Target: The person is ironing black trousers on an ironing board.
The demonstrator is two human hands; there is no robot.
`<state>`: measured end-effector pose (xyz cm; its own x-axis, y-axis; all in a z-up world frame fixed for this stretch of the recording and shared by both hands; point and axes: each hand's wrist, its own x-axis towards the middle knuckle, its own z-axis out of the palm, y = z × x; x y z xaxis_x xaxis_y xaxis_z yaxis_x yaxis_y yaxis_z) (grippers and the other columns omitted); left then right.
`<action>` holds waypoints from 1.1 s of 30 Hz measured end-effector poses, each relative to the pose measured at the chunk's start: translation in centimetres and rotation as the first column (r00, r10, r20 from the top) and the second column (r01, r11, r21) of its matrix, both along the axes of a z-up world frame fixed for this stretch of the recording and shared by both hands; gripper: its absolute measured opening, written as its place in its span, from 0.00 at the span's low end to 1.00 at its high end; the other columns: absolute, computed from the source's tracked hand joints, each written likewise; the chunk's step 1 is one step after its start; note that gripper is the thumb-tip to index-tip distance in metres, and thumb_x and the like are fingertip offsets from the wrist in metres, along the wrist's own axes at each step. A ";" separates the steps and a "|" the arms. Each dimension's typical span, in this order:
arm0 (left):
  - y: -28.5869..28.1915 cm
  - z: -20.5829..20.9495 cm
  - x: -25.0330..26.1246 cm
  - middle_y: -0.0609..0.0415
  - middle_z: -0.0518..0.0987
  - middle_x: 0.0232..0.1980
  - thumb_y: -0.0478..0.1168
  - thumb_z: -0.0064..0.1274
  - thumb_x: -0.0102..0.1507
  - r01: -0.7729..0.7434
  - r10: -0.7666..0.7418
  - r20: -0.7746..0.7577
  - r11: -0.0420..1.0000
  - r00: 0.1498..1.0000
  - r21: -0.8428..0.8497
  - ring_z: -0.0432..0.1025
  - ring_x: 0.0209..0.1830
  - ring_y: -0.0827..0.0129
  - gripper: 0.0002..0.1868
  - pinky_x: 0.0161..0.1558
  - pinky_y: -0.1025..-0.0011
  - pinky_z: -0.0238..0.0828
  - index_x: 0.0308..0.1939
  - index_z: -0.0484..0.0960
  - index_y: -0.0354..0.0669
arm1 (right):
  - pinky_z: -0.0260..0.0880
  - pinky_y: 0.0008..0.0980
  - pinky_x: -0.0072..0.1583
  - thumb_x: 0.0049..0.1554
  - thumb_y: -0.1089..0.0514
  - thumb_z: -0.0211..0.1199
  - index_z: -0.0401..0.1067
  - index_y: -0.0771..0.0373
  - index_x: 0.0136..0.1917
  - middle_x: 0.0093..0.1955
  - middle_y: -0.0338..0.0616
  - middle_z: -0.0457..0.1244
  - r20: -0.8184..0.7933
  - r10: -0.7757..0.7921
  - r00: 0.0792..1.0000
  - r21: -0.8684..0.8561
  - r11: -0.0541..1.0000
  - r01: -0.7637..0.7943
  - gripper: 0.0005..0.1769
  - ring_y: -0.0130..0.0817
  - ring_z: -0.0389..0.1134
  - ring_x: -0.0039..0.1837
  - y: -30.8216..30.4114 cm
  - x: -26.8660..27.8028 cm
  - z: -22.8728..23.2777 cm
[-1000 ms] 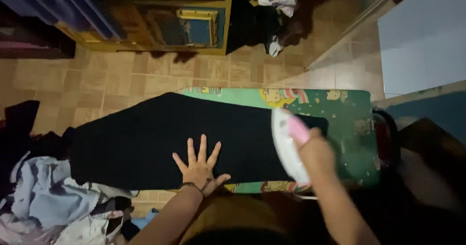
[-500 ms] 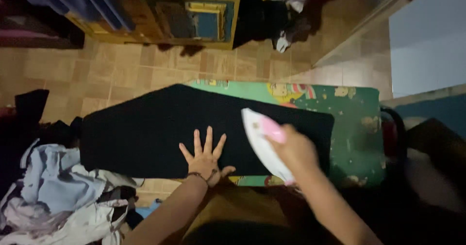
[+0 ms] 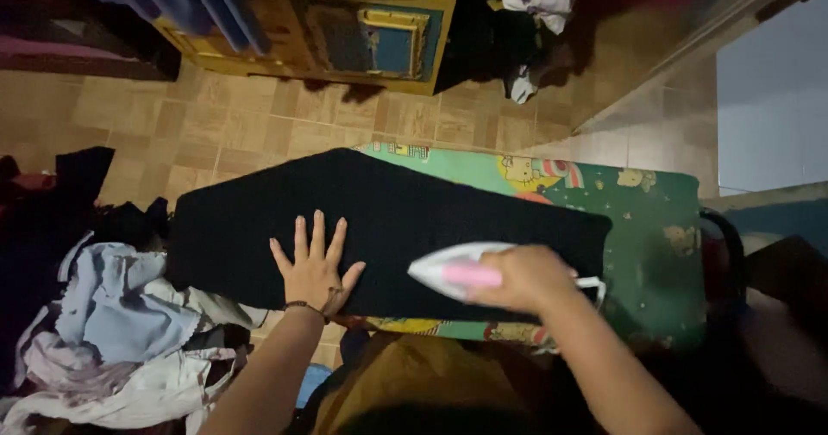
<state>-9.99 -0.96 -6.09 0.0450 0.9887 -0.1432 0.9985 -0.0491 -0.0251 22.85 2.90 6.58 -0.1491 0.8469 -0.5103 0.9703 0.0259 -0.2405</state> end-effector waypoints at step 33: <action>0.2 0.6 -0.4 0.47 0.46 0.82 0.62 0.36 0.65 0.012 -0.011 0.028 0.999 1.000 -0.050 0.38 0.82 0.52 0.42 0.71 0.30 0.27 0.79 0.50 0.49 | 0.73 0.54 0.53 0.52 0.21 0.59 0.77 0.61 0.55 0.48 0.58 0.71 0.132 -0.439 0.889 0.190 0.891 0.412 0.41 0.58 0.74 0.51 3.0 -1.5 -3.6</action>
<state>-10.35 -0.81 -5.49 0.0613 0.9796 -0.1912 0.9981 -0.0613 0.0056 21.39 5.92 2.97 0.3191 0.8787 -0.3551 0.9213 -0.3754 -0.1010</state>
